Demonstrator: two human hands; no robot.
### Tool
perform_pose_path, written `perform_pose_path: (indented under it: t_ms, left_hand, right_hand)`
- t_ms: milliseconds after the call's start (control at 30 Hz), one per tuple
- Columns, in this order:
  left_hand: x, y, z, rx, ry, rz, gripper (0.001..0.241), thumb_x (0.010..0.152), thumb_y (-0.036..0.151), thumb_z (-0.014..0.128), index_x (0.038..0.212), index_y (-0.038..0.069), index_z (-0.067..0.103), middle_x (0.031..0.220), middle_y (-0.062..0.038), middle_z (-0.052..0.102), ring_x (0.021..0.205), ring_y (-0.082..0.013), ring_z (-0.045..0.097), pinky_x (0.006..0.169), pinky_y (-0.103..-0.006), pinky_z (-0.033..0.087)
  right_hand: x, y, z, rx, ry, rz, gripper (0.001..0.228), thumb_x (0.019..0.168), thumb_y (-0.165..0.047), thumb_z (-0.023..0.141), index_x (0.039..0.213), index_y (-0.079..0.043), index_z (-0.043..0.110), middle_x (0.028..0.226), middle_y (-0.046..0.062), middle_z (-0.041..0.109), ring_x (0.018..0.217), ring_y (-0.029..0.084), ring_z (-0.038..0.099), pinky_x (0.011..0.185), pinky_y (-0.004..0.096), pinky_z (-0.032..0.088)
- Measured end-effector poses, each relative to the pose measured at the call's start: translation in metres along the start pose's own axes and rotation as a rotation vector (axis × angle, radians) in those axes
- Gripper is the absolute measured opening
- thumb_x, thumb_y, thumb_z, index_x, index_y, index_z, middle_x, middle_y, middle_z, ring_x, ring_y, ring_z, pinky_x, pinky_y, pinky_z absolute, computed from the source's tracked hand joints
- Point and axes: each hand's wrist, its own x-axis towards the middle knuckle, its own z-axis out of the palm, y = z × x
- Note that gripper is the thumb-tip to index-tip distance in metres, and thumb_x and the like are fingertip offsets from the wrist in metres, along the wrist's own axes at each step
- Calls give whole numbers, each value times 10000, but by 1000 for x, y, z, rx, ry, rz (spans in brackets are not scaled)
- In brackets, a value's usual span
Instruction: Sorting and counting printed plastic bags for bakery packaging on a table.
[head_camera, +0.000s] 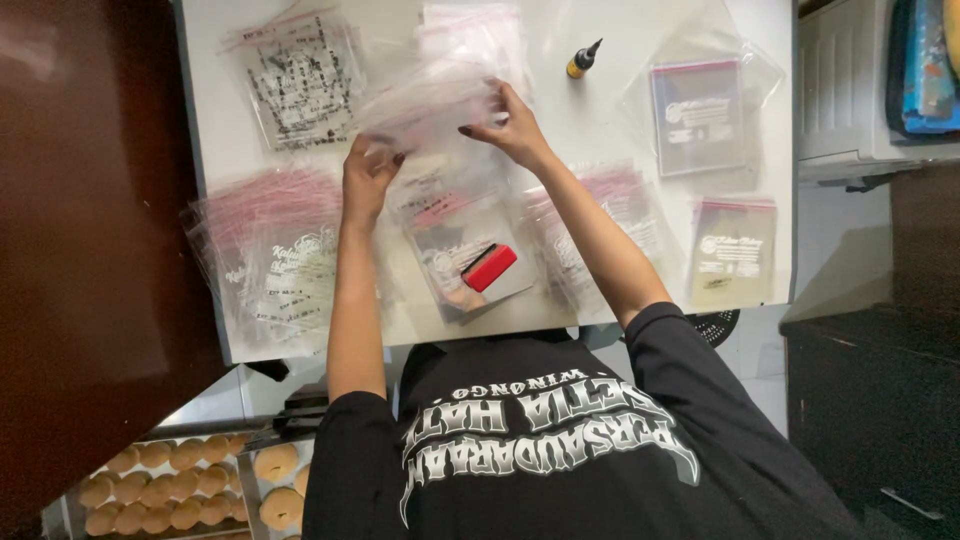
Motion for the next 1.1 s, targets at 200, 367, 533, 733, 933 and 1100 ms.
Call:
perform_pose_path:
  t_ms: [200, 367, 533, 733, 933, 1100]
  left_hand:
    - [-1, 8, -1, -155, 32, -247, 814, 898, -28, 765, 1524, 8, 246, 1309, -128, 654, 1061, -195, 722, 912, -286, 602]
    - [3, -17, -8, -155, -61, -423, 841, 927, 155, 750, 1615, 28, 284, 1424, -228, 536, 1199, -260, 588, 937, -416, 510]
    - [6, 79, -9, -323, -18, -542, 755, 972, 478, 666, 1583, 124, 396, 1560, -55, 439, 1377, -305, 584, 1132, -421, 487]
    - [44, 111, -8, -168, -166, 29, 389, 1037, 377, 671, 1283, 77, 708, 1140, -150, 773, 1035, -240, 777, 936, -435, 618]
    - [21, 156, 24, -111, -73, 165, 101, 1031, 27, 690, 1111, 29, 753, 968, -108, 791, 842, -195, 785, 739, -310, 669]
    - [-1, 191, 31, 38, -71, 397, 137, 1034, -62, 710, 1169, -43, 726, 1053, -144, 759, 978, -200, 756, 868, -320, 634]
  right_hand:
    - [-1, 16, -11, 666, -477, 330, 570, 927, -196, 809, 1391, 52, 592, 1190, 54, 760, 1064, 101, 721, 924, 240, 567]
    - [-10, 4, -16, 511, -468, 421, 416, 948, -183, 782, 1335, -51, 704, 900, -21, 677, 697, 54, 496, 584, 228, 394]
    - [-18, 25, -22, 468, -459, 213, 266, 921, -158, 735, 1177, -98, 781, 916, -63, 738, 756, 25, 594, 652, 224, 490]
    - [-14, 13, -32, 434, -513, 151, 219, 971, -155, 732, 1166, -61, 766, 1034, -26, 772, 909, 37, 670, 809, 232, 556]
    - [-20, -17, -32, 522, -565, 88, 137, 977, -123, 738, 1074, -30, 764, 1042, 14, 777, 962, 74, 678, 879, 263, 545]
    - [-23, -2, -27, 378, -487, 67, 151, 965, -116, 809, 1048, 6, 776, 992, 25, 736, 918, 85, 619, 841, 267, 515]
